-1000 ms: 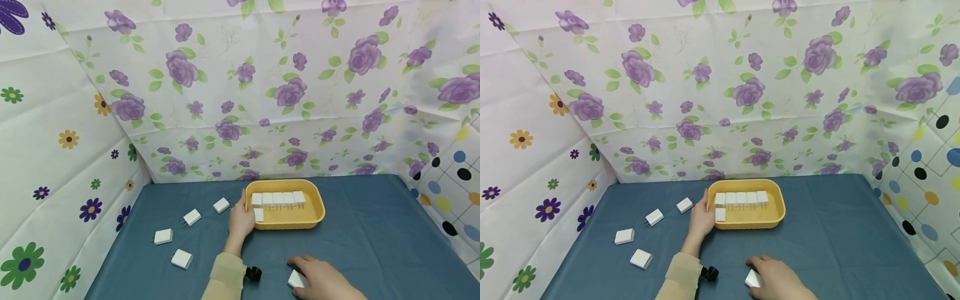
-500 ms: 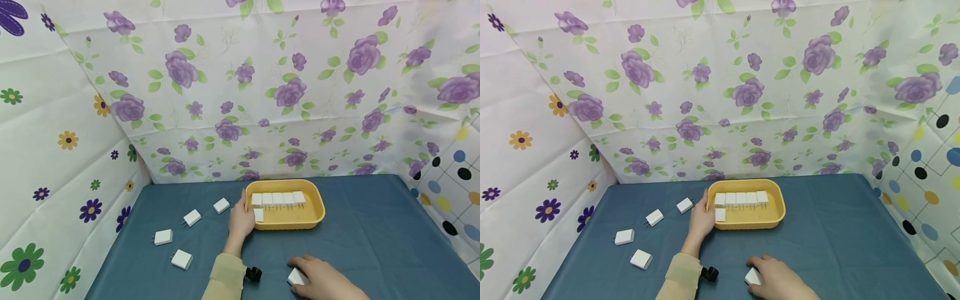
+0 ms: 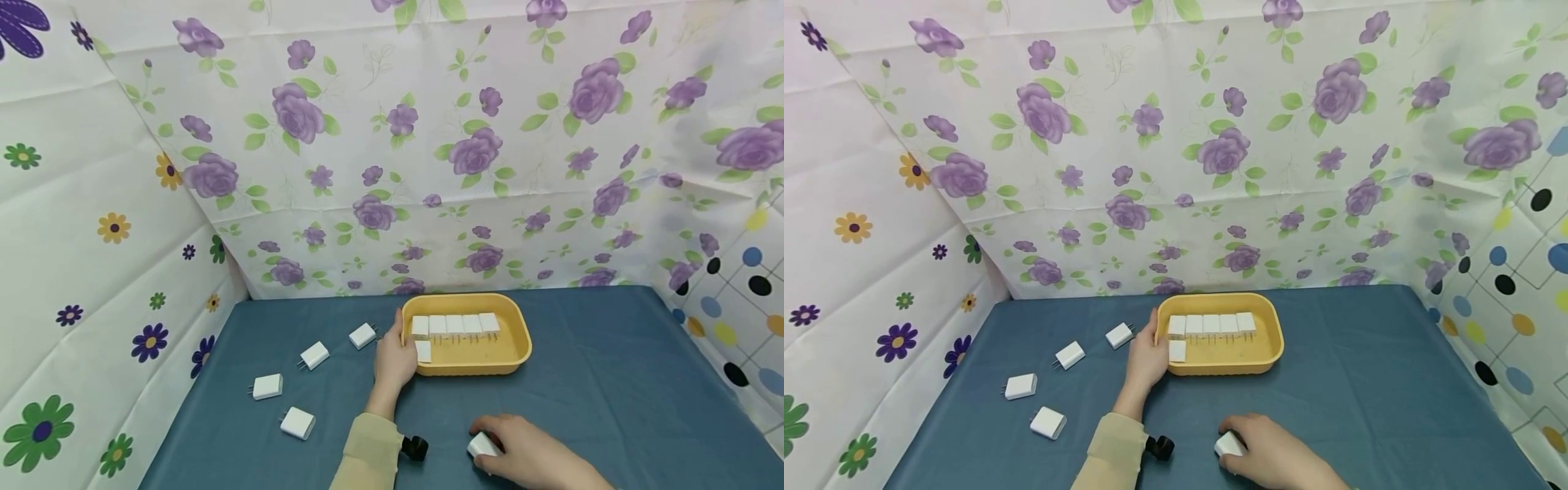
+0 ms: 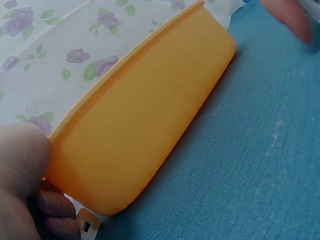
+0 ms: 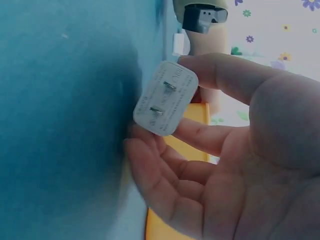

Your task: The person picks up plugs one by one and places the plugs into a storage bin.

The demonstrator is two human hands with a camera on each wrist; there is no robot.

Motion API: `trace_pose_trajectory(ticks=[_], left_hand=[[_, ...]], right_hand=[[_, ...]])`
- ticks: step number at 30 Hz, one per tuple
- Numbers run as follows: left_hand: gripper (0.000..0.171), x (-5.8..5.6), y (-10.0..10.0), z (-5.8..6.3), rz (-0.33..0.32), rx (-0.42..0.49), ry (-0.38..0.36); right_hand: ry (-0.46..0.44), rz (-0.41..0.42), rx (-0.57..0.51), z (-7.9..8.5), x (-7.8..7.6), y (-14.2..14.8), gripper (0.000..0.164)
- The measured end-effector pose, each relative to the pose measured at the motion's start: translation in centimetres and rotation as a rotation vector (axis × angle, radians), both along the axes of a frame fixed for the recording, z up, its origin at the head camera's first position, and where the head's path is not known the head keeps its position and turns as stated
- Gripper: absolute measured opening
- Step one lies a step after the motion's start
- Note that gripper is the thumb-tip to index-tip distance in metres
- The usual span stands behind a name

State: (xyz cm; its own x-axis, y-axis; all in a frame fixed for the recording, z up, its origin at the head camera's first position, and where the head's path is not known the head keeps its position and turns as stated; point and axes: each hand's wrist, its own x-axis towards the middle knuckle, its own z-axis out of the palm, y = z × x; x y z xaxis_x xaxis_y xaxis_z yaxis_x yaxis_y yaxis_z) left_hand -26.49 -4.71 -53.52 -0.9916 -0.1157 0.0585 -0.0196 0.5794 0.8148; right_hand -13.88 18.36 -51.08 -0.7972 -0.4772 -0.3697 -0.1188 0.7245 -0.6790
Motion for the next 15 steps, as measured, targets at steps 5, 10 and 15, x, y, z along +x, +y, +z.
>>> trace_pose_trajectory(ticks=[5, 10, 15], left_hand=[[0.064, -0.1, -0.1, 0.0, 0.001, 0.005, -0.002], [0.065, -0.1, 0.0, -0.1, -0.007, 0.001, -0.007], [0.065, -0.1, 0.0, 0.0, -0.010, -0.012, 0.005]], right_hand=[[0.090, -0.046, -0.093, 1.2, -1.5, -0.6, 0.043], [0.190, -0.182, -0.186, 2.5, -3.2, -1.8, 0.044], [0.269, -0.362, -0.277, 2.7, -5.5, -3.3, 0.046]])
